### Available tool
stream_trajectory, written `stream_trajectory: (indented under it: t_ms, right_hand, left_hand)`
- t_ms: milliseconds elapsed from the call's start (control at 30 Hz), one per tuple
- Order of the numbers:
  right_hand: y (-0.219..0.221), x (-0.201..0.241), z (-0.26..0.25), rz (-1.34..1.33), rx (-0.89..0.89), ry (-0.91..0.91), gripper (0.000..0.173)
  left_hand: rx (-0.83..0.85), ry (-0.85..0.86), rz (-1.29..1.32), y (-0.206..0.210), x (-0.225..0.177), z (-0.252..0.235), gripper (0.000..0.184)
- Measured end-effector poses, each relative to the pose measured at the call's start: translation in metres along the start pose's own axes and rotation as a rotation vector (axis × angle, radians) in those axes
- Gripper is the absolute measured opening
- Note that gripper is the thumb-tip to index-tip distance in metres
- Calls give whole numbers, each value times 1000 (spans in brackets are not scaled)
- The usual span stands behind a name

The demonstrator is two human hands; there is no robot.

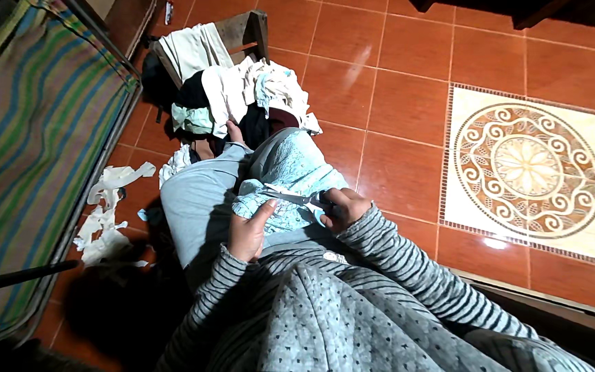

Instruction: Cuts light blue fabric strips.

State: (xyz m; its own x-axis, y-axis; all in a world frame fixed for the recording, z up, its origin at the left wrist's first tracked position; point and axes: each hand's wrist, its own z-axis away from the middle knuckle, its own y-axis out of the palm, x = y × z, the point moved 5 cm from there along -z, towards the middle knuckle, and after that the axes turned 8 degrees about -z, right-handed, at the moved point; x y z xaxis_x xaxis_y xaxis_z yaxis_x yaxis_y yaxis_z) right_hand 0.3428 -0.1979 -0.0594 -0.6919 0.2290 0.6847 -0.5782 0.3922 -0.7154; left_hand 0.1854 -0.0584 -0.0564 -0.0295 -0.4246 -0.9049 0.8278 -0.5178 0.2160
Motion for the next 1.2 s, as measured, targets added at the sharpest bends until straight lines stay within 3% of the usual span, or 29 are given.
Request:
stream_trajectory:
  t_ms: [333,767,1000,1200]
  right_hand:
    - [2,-3,-2,46,11,-4,41]
    - [10,-4,0,-10,-5,-4,37]
    - [12,-3,0,-23,39,23,43]
    - [13,-3,1,-51,57,39,35]
  left_hand:
    - [26,43,-26,-1,0,1,30]
    - [-17,-107,71,0,3,2,24]
    - [3,-34,8,-1,5,2,29]
    - [-8,-64,24,0,6,5,25]
